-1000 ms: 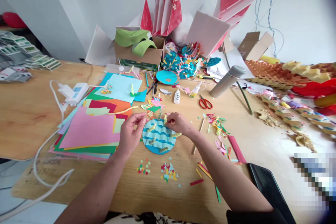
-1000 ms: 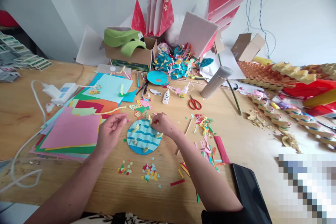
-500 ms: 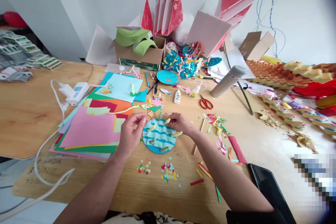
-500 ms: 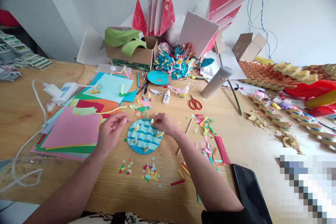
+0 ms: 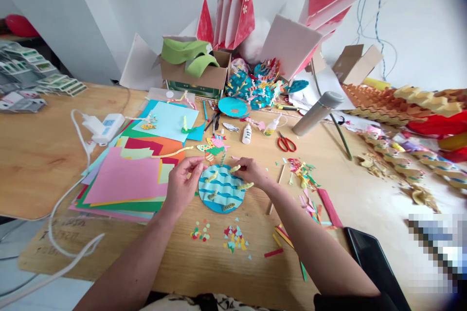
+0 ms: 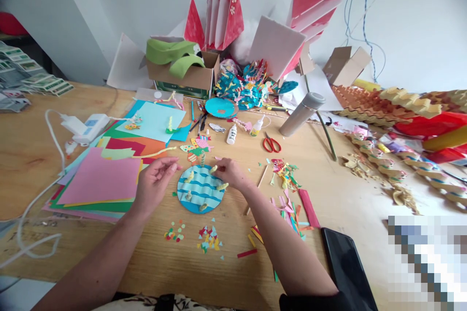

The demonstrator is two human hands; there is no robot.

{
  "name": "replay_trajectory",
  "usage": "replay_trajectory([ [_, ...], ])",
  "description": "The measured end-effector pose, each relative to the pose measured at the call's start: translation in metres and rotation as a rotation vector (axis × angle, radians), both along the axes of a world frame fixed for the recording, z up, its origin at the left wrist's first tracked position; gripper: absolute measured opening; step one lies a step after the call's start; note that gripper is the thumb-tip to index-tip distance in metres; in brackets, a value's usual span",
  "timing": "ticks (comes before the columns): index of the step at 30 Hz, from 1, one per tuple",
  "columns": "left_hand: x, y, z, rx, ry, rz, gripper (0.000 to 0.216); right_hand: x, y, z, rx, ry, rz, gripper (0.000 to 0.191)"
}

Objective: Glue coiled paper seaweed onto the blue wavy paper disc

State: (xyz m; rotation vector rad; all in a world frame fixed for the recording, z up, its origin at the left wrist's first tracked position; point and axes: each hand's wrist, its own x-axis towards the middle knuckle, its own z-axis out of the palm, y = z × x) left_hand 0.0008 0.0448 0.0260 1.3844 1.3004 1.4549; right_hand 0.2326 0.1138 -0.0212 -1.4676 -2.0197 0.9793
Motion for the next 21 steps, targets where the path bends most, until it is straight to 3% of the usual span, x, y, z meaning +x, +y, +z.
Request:
replay_trajectory([
  [15, 0.0003, 0.0003, 0.0004, -0.009, -0.013, 0.002, 0.022, -0.0045, 0.0020, 0.0032, 0.128, -0.117, 0.035, 0.008],
  [21, -0.0005, 0.0014, -0.0007, -0.018, -0.028, 0.002, 0.023, -0.0049, 0.0004, 0.0028, 0.094, -0.043, 0.019, 0.008],
])
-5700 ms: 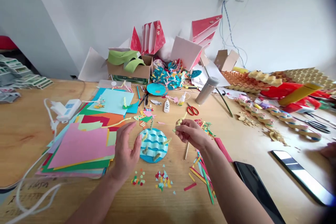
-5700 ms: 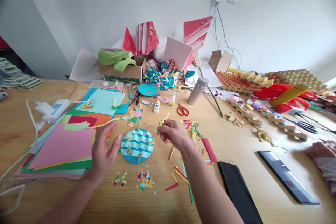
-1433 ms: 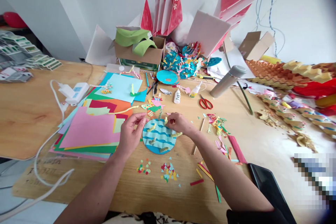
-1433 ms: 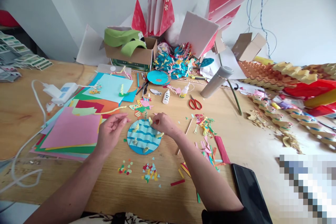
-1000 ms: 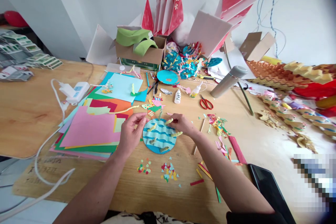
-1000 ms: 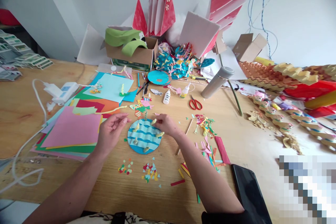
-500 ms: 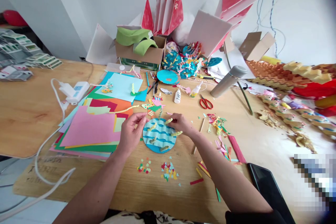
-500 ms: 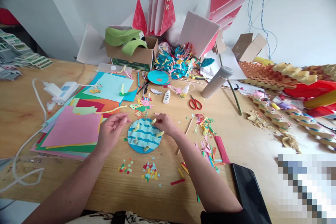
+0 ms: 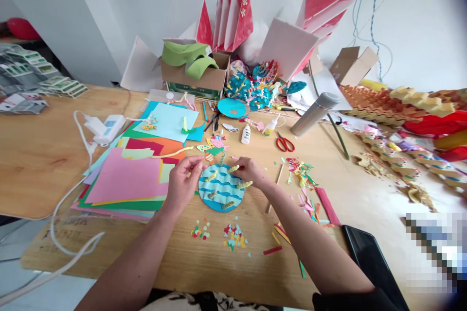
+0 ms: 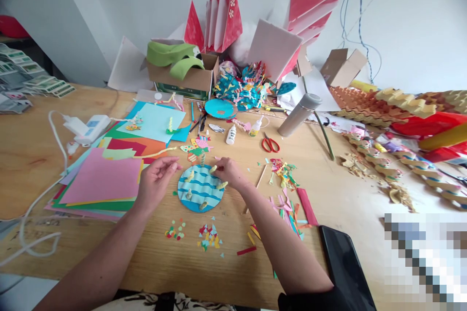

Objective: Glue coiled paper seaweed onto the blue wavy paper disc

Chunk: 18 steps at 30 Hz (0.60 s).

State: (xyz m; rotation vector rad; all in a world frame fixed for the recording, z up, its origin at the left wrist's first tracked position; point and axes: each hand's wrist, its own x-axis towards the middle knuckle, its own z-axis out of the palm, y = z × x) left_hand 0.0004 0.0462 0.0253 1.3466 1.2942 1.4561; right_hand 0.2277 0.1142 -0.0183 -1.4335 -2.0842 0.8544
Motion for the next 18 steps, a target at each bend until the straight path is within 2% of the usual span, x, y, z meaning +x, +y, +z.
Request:
replay_trajectory([
  [10, -0.001, 0.003, -0.001, 0.023, 0.010, 0.003, 0.027, 0.000, 0.005, -0.008, -0.064, -0.018, -0.041, 0.014],
  [14, -0.002, 0.004, 0.008, 0.069, 0.064, 0.017, 0.026, -0.001, 0.006, -0.011, -0.050, -0.007, -0.038, 0.015],
  [18, 0.004, 0.009, 0.022, 0.142, 0.254, 0.006, 0.020, -0.002, 0.005, -0.012, -0.032, 0.006, -0.043, 0.013],
])
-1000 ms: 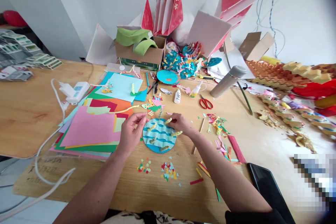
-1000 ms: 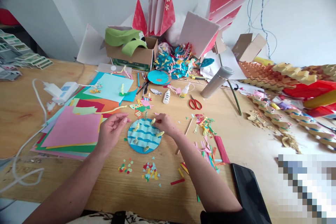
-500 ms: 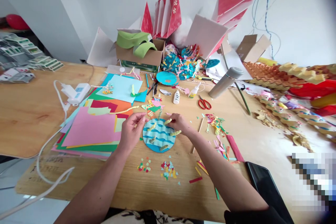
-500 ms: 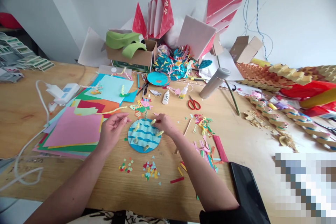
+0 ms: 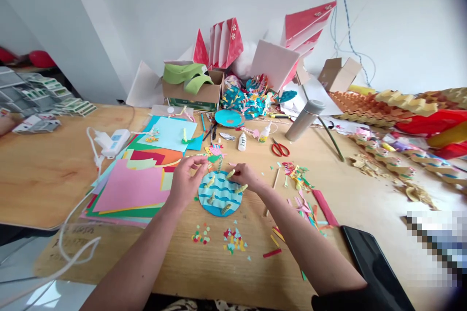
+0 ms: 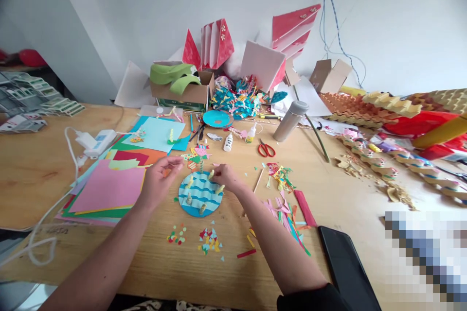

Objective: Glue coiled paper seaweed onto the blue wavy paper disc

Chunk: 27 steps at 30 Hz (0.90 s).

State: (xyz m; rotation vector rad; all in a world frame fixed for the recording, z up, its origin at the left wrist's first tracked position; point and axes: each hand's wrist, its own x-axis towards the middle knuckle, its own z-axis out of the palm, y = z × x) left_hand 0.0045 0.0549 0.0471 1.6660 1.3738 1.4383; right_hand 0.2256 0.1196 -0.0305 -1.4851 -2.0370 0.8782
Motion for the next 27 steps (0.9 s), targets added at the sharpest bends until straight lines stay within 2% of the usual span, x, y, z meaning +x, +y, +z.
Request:
replay_trajectory([
  [3, 0.012, 0.011, 0.011, 0.063, 0.229, -0.108, 0.012, 0.000, -0.001, 0.001, -0.003, 0.007, 0.008, 0.015],
  [6, 0.030, 0.025, 0.018, 0.084, 0.448, -0.259, 0.014, -0.001, -0.003, 0.004, -0.004, 0.005, 0.014, 0.019],
  [11, 0.057, 0.043, 0.017, 0.058, 0.765, -0.421, 0.014, -0.004, -0.004, 0.007, 0.020, -0.027, -0.014, 0.019],
  [21, 0.068, 0.059, 0.009, -0.025, 0.912, -0.391, 0.015, -0.004, -0.006, 0.024, 0.010, -0.124, -0.028, 0.006],
  [27, 0.068, 0.058, 0.009, -0.040, 0.957, -0.404, 0.018, -0.007, -0.008, 0.031, 0.042, -0.197, -0.014, 0.007],
])
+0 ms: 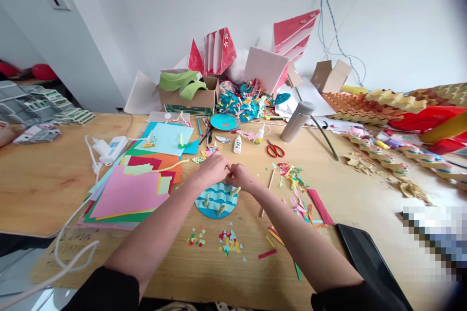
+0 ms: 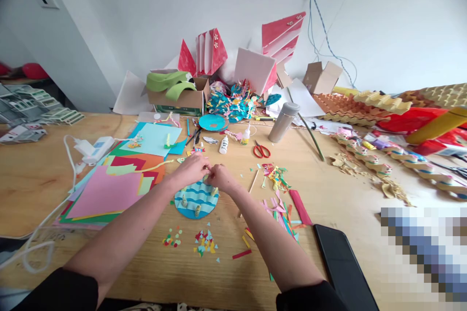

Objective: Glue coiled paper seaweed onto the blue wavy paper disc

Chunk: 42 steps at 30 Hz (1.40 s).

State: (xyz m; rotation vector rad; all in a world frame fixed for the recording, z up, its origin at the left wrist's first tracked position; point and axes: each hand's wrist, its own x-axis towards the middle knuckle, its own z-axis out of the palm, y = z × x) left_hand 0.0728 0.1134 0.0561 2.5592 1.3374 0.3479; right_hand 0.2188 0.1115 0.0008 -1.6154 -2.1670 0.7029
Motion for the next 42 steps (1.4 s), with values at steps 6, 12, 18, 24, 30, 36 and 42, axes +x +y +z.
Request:
replay_trajectory([
  [6, 0.001, 0.000, -0.003, 0.001, -0.004, -0.008, 0.019, -0.003, 0.000, -0.002, 0.012, -0.044, 0.025, 0.004],
  [12, 0.000, 0.000, -0.003, 0.002, -0.036, -0.023, 0.019, -0.004, 0.002, -0.003, 0.001, -0.055, 0.035, 0.006],
  [18, -0.001, -0.001, -0.004, 0.015, -0.078, -0.017, 0.015, -0.004, 0.005, -0.006, -0.014, -0.045, 0.033, 0.005],
  [24, -0.021, -0.004, 0.004, 0.135, -0.358, 0.074, 0.012, -0.004, 0.002, -0.006, -0.044, -0.026, 0.004, 0.004],
  [30, -0.062, -0.014, -0.006, 0.110, -0.657, 0.316, 0.018, -0.006, 0.000, -0.007, -0.056, -0.039, -0.045, 0.003],
  [36, -0.083, -0.027, -0.039, -0.021, -0.755, 0.360, 0.025, -0.007, -0.002, -0.009, -0.074, -0.069, -0.081, 0.004],
  [42, -0.089, -0.036, -0.050, -0.102, -0.779, 0.399, 0.026, -0.009, -0.003, -0.006, -0.078, -0.102, -0.098, 0.004],
])
